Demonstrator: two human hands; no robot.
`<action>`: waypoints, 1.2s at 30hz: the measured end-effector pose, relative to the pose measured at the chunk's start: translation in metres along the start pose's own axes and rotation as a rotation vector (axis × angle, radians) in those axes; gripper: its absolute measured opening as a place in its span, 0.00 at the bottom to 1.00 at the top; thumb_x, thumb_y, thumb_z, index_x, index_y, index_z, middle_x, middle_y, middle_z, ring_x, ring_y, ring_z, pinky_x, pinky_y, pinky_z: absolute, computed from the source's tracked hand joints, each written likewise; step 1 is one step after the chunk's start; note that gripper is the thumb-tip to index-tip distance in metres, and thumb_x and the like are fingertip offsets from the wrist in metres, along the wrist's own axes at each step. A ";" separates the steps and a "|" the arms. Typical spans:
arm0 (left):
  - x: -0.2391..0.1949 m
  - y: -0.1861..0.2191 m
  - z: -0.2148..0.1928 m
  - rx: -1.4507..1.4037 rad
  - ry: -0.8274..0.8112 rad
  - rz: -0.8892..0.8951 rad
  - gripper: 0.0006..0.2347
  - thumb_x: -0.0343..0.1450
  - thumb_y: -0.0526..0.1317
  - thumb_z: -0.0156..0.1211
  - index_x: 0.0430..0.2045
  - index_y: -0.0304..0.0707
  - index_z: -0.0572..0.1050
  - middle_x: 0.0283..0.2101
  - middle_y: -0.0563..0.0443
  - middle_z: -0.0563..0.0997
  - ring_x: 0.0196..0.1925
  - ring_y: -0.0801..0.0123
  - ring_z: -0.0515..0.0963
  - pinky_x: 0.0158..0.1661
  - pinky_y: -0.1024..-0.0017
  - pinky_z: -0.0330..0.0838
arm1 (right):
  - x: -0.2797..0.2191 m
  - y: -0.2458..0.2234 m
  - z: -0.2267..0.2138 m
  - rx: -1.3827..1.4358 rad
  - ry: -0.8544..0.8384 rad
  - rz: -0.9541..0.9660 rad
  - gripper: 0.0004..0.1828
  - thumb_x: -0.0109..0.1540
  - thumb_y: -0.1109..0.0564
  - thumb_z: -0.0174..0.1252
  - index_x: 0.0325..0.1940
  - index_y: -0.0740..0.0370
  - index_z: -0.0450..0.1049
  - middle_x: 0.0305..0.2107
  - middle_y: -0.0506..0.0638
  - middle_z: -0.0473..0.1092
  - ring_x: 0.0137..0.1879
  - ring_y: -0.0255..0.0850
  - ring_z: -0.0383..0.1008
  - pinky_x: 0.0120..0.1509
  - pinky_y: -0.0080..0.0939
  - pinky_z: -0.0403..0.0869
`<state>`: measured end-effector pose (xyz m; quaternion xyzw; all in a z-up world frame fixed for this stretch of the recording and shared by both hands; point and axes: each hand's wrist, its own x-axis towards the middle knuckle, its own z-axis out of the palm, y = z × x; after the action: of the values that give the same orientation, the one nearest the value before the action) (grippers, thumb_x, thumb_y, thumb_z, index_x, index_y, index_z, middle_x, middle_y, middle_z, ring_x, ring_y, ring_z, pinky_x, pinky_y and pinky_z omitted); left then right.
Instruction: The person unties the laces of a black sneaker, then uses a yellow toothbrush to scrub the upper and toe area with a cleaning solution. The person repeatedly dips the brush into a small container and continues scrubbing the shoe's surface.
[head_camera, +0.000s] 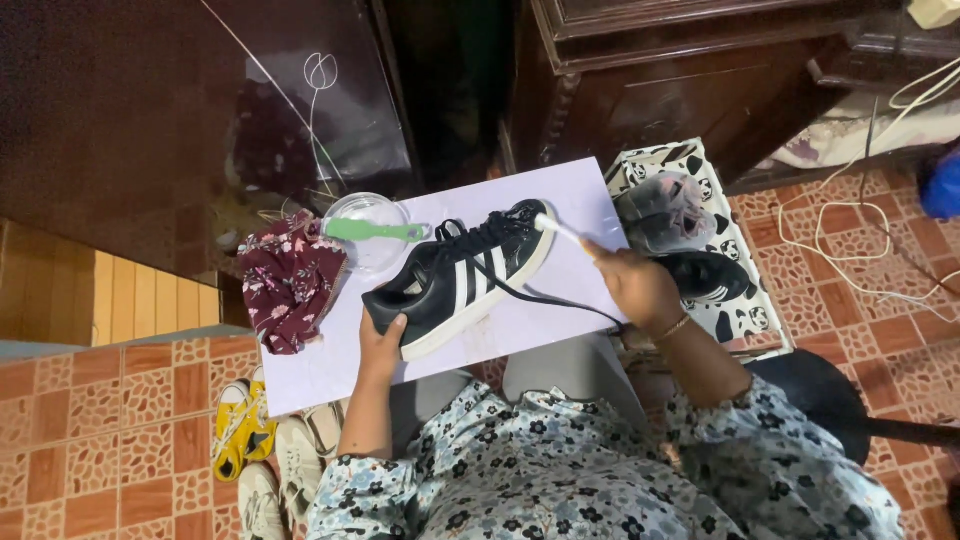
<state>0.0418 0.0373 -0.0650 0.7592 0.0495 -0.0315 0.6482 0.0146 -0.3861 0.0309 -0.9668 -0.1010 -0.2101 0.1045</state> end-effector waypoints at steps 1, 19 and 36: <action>-0.002 -0.002 -0.002 0.004 -0.003 -0.002 0.34 0.71 0.49 0.61 0.71 0.36 0.56 0.69 0.33 0.64 0.71 0.45 0.62 0.69 0.46 0.54 | 0.000 0.006 0.014 0.003 -0.001 0.005 0.18 0.66 0.50 0.55 0.60 0.38 0.78 0.23 0.54 0.72 0.31 0.52 0.77 0.35 0.48 0.76; -0.004 0.000 0.002 -0.018 0.012 -0.004 0.33 0.71 0.49 0.59 0.71 0.38 0.56 0.69 0.35 0.64 0.70 0.47 0.64 0.69 0.47 0.55 | 0.003 0.013 0.030 -0.031 0.028 0.082 0.20 0.68 0.47 0.53 0.65 0.32 0.74 0.21 0.48 0.71 0.29 0.45 0.76 0.33 0.44 0.77; -0.005 0.003 0.005 -0.034 0.019 -0.018 0.33 0.70 0.46 0.62 0.69 0.33 0.57 0.66 0.29 0.66 0.70 0.42 0.64 0.69 0.47 0.56 | 0.022 0.005 0.026 0.222 -0.030 0.229 0.22 0.68 0.53 0.53 0.67 0.37 0.73 0.39 0.53 0.78 0.46 0.50 0.79 0.50 0.50 0.78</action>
<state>0.0376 0.0317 -0.0626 0.7480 0.0630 -0.0290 0.6601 0.0451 -0.3810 0.0163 -0.9575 -0.0140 -0.1702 0.2324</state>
